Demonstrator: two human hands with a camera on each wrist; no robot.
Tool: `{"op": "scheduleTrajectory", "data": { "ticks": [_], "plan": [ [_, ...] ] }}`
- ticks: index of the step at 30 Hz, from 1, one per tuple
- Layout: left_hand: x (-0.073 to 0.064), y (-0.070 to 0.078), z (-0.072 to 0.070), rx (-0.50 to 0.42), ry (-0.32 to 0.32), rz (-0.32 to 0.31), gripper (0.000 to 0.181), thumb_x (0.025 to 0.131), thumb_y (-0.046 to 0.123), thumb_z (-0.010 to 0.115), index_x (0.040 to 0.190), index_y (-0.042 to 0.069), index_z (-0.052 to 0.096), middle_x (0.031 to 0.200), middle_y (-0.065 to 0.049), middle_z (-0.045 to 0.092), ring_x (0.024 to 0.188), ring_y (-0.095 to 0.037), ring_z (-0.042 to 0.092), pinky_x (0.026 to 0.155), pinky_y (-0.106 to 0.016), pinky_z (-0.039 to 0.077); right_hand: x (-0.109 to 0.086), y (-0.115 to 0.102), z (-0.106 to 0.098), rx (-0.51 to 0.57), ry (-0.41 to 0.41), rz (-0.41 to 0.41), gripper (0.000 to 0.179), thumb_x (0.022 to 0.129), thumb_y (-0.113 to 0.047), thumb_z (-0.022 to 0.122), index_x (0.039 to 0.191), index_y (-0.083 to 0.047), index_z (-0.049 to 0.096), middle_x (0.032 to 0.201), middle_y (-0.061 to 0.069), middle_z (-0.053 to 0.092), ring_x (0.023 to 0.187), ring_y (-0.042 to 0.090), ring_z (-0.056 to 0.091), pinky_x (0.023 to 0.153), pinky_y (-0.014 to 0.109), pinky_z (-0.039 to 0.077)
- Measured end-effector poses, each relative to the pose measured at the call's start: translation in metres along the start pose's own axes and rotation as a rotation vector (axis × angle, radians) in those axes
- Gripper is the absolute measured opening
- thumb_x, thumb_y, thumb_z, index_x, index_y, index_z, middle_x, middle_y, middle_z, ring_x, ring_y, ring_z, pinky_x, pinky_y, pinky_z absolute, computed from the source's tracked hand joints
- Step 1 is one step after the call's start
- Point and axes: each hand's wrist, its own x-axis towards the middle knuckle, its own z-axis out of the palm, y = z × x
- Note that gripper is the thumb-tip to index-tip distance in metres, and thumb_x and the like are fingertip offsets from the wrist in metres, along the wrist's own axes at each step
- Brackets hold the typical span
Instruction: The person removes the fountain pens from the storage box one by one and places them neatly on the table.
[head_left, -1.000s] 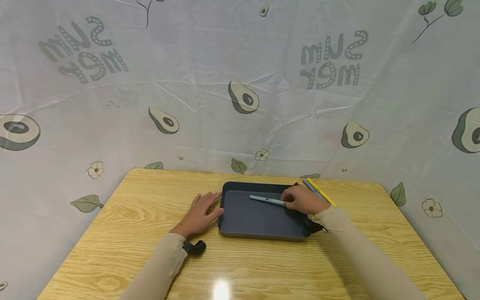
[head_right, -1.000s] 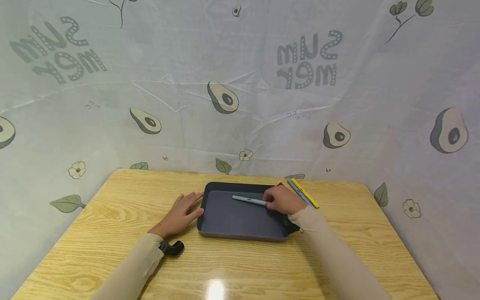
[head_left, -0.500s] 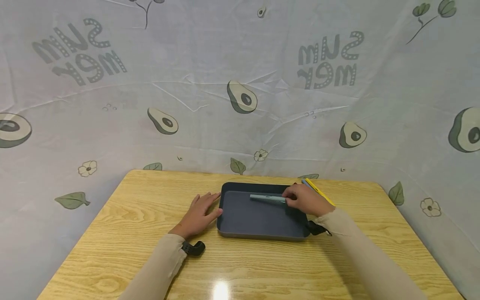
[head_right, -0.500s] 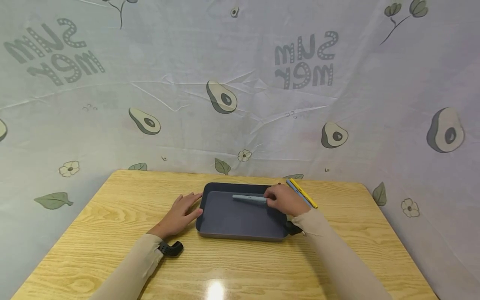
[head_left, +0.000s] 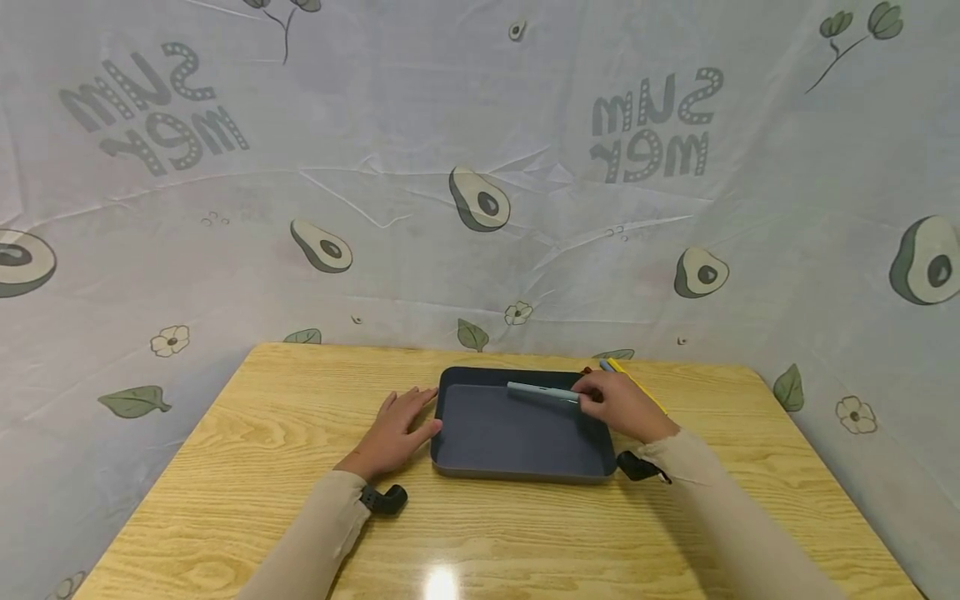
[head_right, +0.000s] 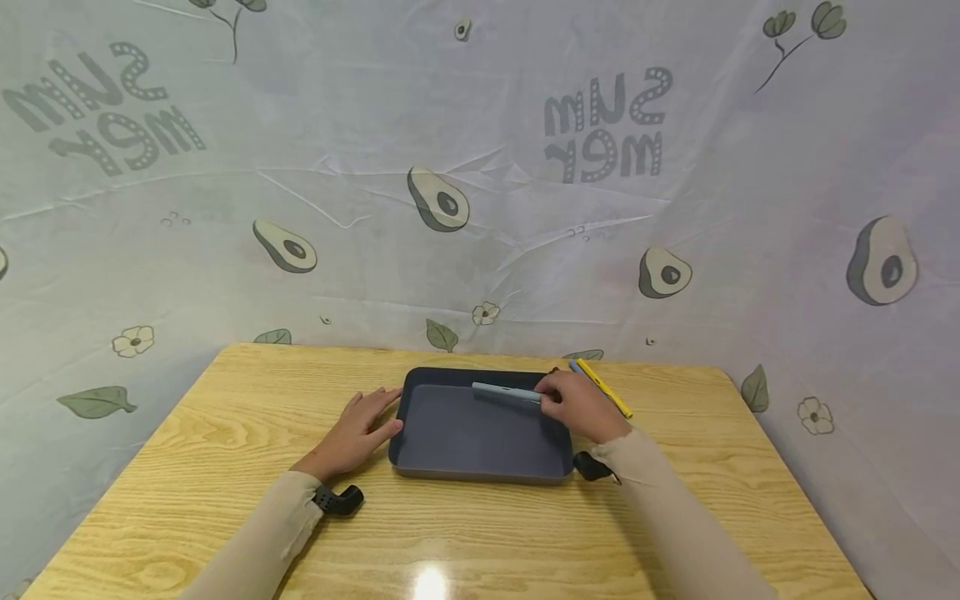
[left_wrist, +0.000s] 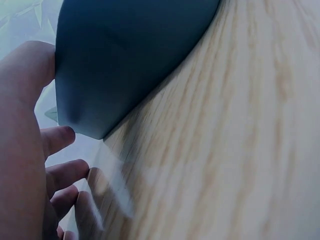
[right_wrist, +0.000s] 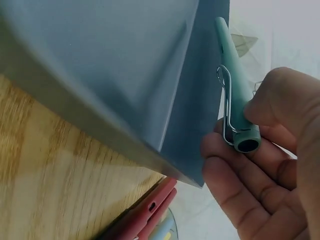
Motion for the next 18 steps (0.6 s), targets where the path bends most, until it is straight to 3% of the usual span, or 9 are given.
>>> {"op": "scheduleTrajectory", "data": {
  "ticks": [13, 18],
  "plan": [
    [-0.002, 0.004, -0.003, -0.019, -0.005, 0.011, 0.069, 0.105, 0.052, 0.054, 0.163, 0.021, 0.035, 0.164, -0.011, 0.039, 0.157, -0.033, 0.023, 0.129, -0.053, 0.0, -0.009, -0.005, 0.005, -0.005, 0.078, 0.012, 0.018, 0.102, -0.005, 0.064, 0.115, -0.004, 0.077, 0.109, 0.006, 0.074, 0.091, 0.017, 0.069, 0.074, 0.036, 0.058],
    [-0.002, 0.004, -0.002, -0.022, 0.0, 0.015, 0.068, 0.106, 0.052, 0.054, 0.164, 0.021, 0.035, 0.164, -0.01, 0.039, 0.157, -0.033, 0.023, 0.129, -0.053, 0.0, -0.014, -0.006, 0.006, 0.016, 0.116, 0.036, 0.019, 0.102, -0.005, 0.065, 0.117, -0.005, 0.077, 0.111, 0.009, 0.074, 0.082, 0.015, 0.065, 0.066, 0.031, 0.052]
  ]
}}
